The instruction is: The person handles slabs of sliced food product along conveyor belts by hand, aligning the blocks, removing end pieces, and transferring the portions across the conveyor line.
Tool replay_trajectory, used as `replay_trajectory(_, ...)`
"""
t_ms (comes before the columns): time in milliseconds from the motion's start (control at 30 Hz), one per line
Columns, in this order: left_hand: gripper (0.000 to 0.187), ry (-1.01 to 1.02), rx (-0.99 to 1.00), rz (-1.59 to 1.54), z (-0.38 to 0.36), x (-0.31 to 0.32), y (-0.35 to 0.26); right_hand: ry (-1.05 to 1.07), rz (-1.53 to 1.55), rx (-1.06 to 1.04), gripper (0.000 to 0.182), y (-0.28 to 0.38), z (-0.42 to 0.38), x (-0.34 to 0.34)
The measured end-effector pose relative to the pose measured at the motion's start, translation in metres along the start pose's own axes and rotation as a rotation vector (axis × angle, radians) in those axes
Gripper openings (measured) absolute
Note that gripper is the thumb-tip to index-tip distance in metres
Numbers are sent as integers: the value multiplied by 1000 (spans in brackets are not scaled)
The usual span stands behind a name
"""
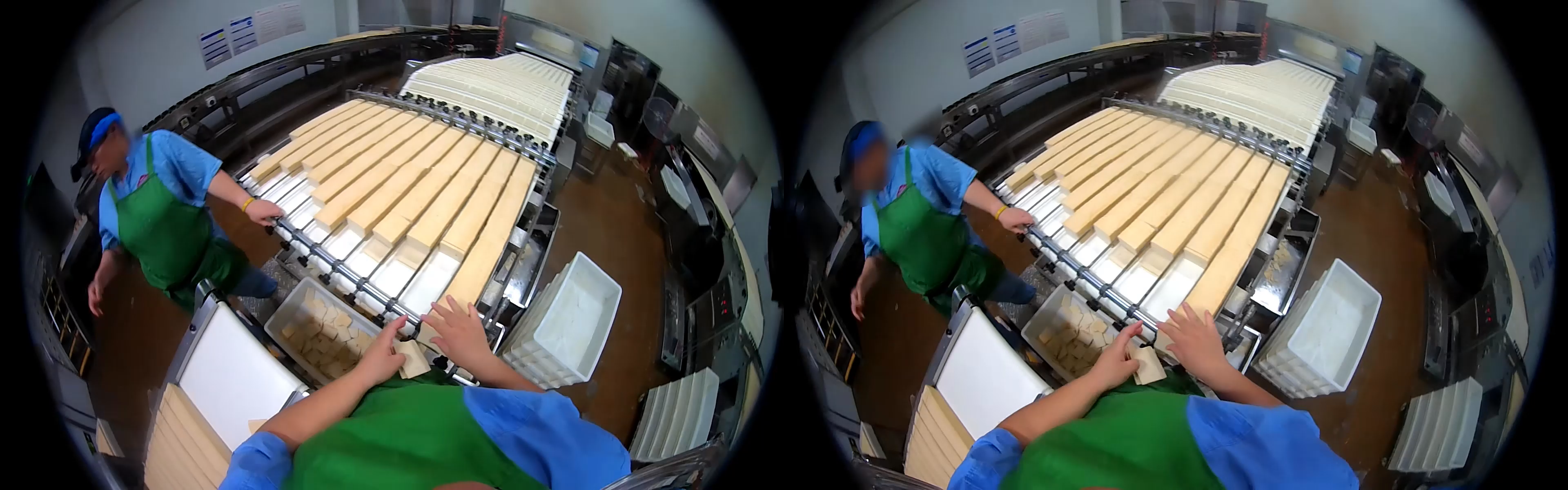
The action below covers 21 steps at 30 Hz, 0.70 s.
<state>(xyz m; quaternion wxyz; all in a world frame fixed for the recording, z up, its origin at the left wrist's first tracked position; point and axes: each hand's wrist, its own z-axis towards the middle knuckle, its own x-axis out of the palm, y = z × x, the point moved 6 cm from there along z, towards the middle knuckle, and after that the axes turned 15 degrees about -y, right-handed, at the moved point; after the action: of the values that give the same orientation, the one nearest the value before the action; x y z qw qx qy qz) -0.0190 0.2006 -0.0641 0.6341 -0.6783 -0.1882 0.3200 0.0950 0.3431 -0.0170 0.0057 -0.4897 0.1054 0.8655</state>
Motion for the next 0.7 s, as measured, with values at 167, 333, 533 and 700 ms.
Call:
replay_trajectory(167,82,-554,-132,-456,-11,-103,37,-100,-126,-11,45,19,-5,1)
replay_trajectory(333,73,-764,-211,-224,-88,-204,118,-53,-169,-269,41,36,2,1)
replay_trajectory(533,29,-990,-220,347,-261,-272,153,-30,-219,-195,34,38,2,20)
replay_trajectory(700,19,-971,-290,789,-381,-276,180,-87,-97,-253,38,26,4,20)
